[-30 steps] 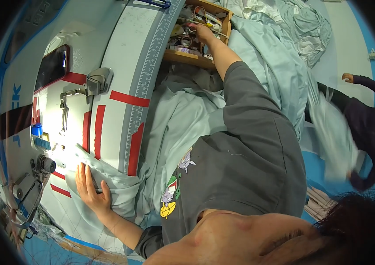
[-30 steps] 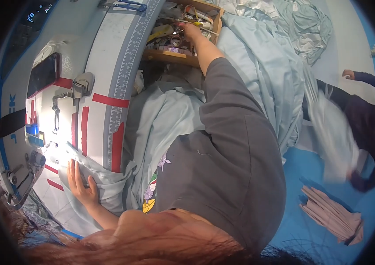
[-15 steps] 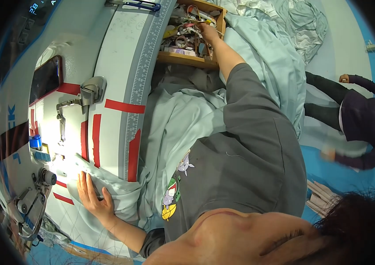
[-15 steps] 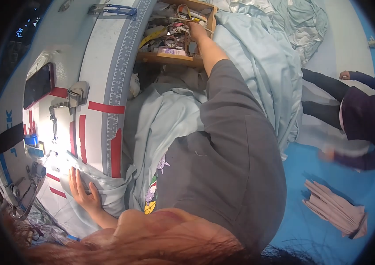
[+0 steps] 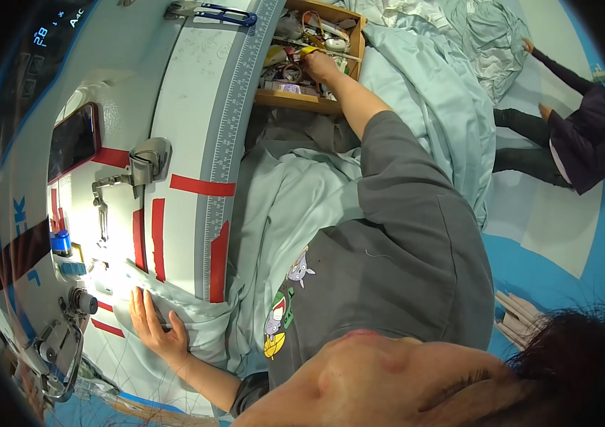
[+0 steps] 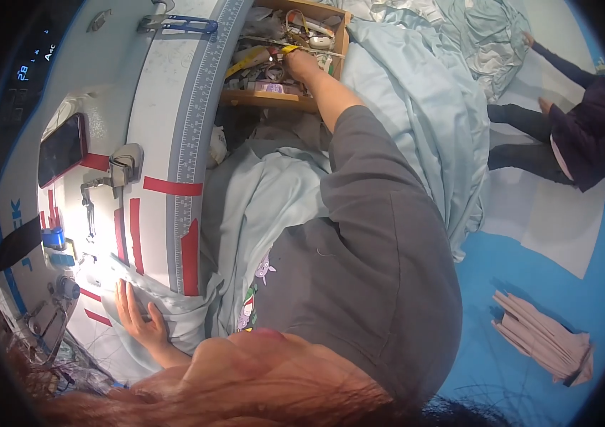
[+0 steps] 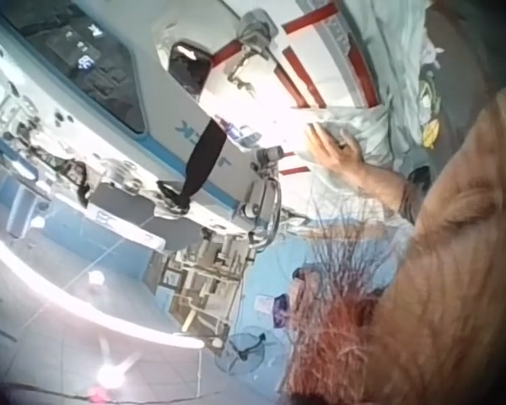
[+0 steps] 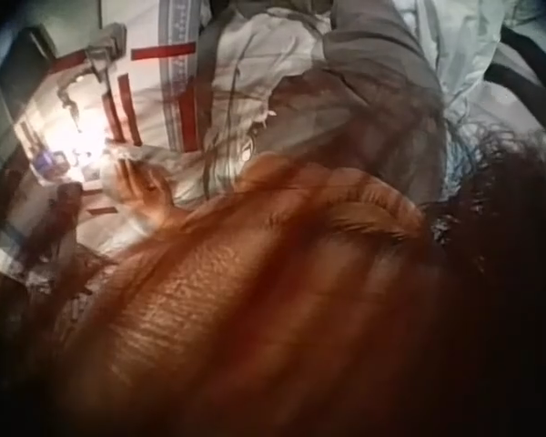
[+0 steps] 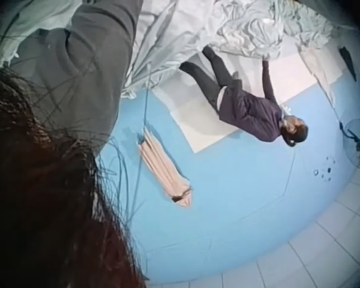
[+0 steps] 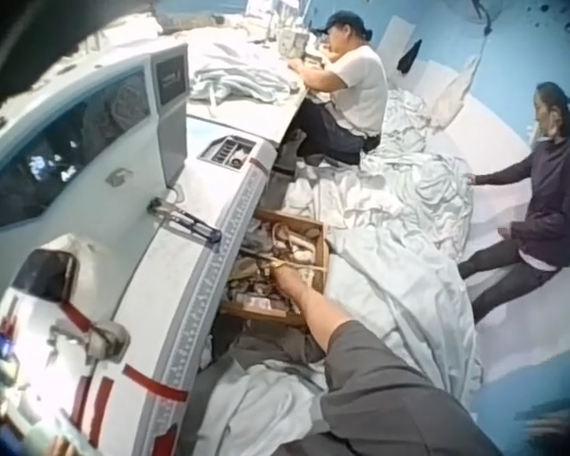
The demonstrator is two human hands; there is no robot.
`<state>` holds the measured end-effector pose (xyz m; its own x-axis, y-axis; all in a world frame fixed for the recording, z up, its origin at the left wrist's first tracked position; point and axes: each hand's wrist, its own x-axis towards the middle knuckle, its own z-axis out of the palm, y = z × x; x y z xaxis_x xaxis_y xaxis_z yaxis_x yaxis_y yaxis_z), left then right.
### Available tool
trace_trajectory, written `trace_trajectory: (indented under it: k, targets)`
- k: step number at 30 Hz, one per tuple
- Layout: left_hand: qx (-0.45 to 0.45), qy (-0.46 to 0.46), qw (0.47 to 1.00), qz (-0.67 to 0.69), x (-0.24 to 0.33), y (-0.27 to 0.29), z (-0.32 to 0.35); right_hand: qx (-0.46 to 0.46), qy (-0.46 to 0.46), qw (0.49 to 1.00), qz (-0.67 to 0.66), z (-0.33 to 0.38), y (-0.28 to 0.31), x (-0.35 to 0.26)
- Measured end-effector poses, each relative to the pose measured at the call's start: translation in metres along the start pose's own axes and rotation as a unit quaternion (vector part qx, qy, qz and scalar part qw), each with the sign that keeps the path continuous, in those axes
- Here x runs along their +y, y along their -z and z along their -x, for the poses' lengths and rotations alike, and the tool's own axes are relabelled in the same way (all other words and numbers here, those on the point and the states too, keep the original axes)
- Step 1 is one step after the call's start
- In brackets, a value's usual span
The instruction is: The person is sewing a large piece of light blue fabric using an industrial sewing machine.
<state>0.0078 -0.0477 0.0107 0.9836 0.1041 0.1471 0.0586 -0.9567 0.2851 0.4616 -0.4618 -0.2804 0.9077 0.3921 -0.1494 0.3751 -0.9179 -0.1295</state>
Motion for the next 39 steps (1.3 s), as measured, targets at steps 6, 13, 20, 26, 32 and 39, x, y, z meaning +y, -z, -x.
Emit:
trace_trajectory:
  k: [6,13,20,26,32,39]
  targets:
    - [-0.003,-0.002,1.0,0.001,-0.001,-0.001,0.0,-0.015,0.067,0.995,-0.074,-0.005,0.005,0.005]
    - [-0.005,0.007,1.0,-0.003,0.001,-0.001,0.0,0.056,0.033,0.995,-0.072,-0.028,-0.002,-0.001]
    - [-0.002,-0.002,1.0,-0.006,0.001,-0.001,-0.002,0.035,0.033,0.997,-0.063,-0.023,0.01,-0.01]
    - [0.003,-0.001,1.0,-0.001,0.001,-0.002,-0.001,-0.023,0.097,0.992,0.073,-0.043,0.009,-0.002]
    - [0.001,0.005,1.0,0.001,0.0,-0.002,-0.001,-0.067,0.074,0.995,0.012,-0.064,-0.005,0.015]
    - [0.004,-0.004,1.0,0.004,-0.001,-0.003,-0.001,-0.132,0.125,0.982,0.047,-0.033,0.008,0.055]
